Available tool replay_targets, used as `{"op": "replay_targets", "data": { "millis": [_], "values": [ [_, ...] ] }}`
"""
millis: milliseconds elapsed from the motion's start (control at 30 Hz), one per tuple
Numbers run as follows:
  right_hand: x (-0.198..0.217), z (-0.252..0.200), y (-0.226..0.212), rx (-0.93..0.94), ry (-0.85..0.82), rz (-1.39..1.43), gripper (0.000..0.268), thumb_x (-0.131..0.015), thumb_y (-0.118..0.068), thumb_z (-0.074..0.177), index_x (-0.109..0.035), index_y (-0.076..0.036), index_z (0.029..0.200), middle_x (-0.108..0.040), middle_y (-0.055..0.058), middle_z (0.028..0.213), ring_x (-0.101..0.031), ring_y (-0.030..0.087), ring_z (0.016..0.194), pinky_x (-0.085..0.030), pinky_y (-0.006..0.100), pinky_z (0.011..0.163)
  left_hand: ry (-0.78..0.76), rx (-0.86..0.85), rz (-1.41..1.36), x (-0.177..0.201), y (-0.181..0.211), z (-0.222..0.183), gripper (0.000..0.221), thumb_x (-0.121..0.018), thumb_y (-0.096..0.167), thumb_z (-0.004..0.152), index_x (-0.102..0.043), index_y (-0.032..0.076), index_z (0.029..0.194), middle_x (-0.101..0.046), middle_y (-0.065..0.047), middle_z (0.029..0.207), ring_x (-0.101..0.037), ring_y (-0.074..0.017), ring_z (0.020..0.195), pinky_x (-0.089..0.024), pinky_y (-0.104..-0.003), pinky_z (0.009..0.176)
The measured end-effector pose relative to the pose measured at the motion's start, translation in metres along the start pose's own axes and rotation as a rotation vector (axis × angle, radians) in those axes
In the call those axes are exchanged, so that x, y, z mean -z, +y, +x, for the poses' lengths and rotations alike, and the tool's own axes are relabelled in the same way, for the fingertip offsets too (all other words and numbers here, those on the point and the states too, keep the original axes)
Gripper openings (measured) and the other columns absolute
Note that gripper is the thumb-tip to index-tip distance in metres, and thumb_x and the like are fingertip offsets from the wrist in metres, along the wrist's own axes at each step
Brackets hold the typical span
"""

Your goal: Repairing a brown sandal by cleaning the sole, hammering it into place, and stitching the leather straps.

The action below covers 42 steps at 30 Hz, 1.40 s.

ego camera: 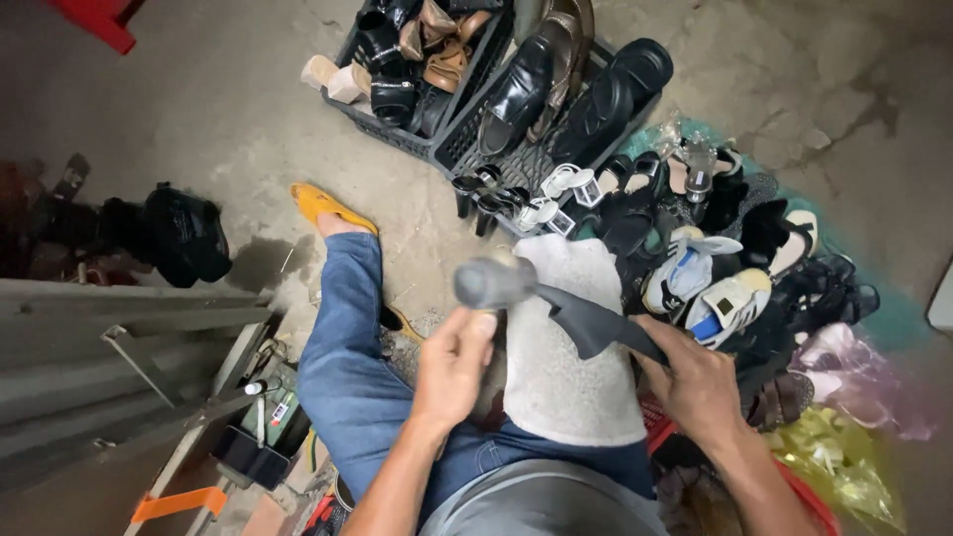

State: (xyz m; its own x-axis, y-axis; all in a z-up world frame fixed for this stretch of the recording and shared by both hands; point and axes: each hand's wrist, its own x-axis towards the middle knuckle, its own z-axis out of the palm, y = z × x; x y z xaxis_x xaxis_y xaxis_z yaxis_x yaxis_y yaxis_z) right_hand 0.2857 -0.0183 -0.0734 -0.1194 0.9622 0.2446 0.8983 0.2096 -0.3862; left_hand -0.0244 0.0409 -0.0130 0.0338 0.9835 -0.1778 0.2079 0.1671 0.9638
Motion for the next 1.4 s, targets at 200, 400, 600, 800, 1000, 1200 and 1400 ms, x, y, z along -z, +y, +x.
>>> {"op": "replay_targets", "data": {
  "millis": [200, 400, 600, 800, 1000, 1200, 1400],
  "values": [
    [0.009, 0.008, -0.006, -0.118, -0.042, 0.152, 0.051, -0.079, -0.019, 0.086, -0.066, -0.011, 0.134, -0.072, 0.011, 0.130, -0.076, 0.017, 0.061, -0.067, 0.033, 0.063, 0.046, 0.076, -0.409, -0.012, -0.012, 0.008, 0.029, -0.050, 0.035, 0.104, -0.052, 0.012, 0.086, -0.041, -0.004, 0.046, -0.033, -0.0115, 0.034, -0.026, -0.026, 0.031],
    [0.020, 0.018, -0.021, -0.380, -0.046, 0.367, 0.039, -0.083, -0.011, 0.082, -0.076, -0.014, 0.120, -0.080, 0.014, 0.106, -0.073, 0.039, 0.104, -0.058, 0.048, 0.085, 0.103, 0.163, -0.546, -0.006, -0.025, 0.022, 0.037, -0.037, 0.024, 0.109, -0.065, 0.001, 0.113, -0.045, -0.003, 0.043, -0.040, -0.0121, 0.027, -0.033, -0.023, 0.026],
    [0.024, 0.030, -0.023, -0.516, -0.128, 0.572, 0.040, -0.082, -0.010, 0.083, -0.076, -0.012, 0.123, -0.080, 0.015, 0.101, -0.070, 0.026, 0.097, -0.057, 0.046, 0.086, -0.008, 0.184, -0.806, -0.021, -0.051, 0.019, 0.035, -0.038, 0.021, 0.109, -0.061, -0.002, 0.123, -0.042, -0.009, 0.045, -0.038, -0.0142, 0.024, -0.032, -0.025, 0.023],
    [0.004, 0.024, -0.039, -0.747, -0.172, 0.964, 0.036, -0.077, -0.010, 0.088, -0.074, -0.003, 0.123, -0.078, 0.018, 0.095, -0.069, 0.022, 0.088, -0.059, 0.044, 0.082, -0.054, 0.132, -0.765, -0.026, -0.052, 0.009, 0.033, -0.038, 0.020, 0.110, -0.059, -0.003, 0.122, -0.046, -0.010, 0.049, -0.041, -0.0136, 0.026, -0.034, -0.024, 0.024],
    [-0.013, 0.024, -0.074, -1.045, -0.025, 1.427, 0.035, -0.070, -0.016, 0.095, -0.069, 0.000, 0.126, -0.075, 0.018, 0.093, -0.073, 0.025, 0.081, -0.062, 0.044, 0.074, 0.015, -0.015, -0.587, -0.035, -0.062, -0.005, 0.024, -0.049, 0.017, 0.106, -0.064, -0.001, 0.104, -0.048, -0.010, 0.042, -0.045, -0.0159, 0.027, -0.036, -0.024, 0.028],
    [-0.030, 0.027, -0.066, -1.122, 0.059, 1.601, 0.021, -0.070, -0.022, 0.099, -0.070, -0.003, 0.109, -0.074, 0.017, 0.087, -0.075, 0.025, 0.073, -0.063, 0.041, 0.068, 0.023, -0.034, -0.304, -0.034, -0.026, -0.014, 0.025, -0.055, 0.021, 0.105, -0.062, 0.007, 0.085, -0.056, -0.011, 0.052, -0.047, -0.0183, 0.045, -0.043, -0.031, 0.049],
    [-0.044, 0.023, -0.040, -1.092, 0.046, 1.503, 0.022, -0.069, -0.028, 0.104, -0.067, -0.006, 0.102, -0.072, 0.016, 0.081, -0.076, 0.025, 0.071, -0.065, 0.038, 0.064, -0.012, -0.112, -0.072, -0.041, -0.035, -0.023, 0.023, -0.062, 0.021, 0.100, -0.056, 0.010, 0.080, -0.045, -0.013, 0.052, -0.046, -0.0212, 0.049, -0.045, -0.034, 0.051]
  ]
}}
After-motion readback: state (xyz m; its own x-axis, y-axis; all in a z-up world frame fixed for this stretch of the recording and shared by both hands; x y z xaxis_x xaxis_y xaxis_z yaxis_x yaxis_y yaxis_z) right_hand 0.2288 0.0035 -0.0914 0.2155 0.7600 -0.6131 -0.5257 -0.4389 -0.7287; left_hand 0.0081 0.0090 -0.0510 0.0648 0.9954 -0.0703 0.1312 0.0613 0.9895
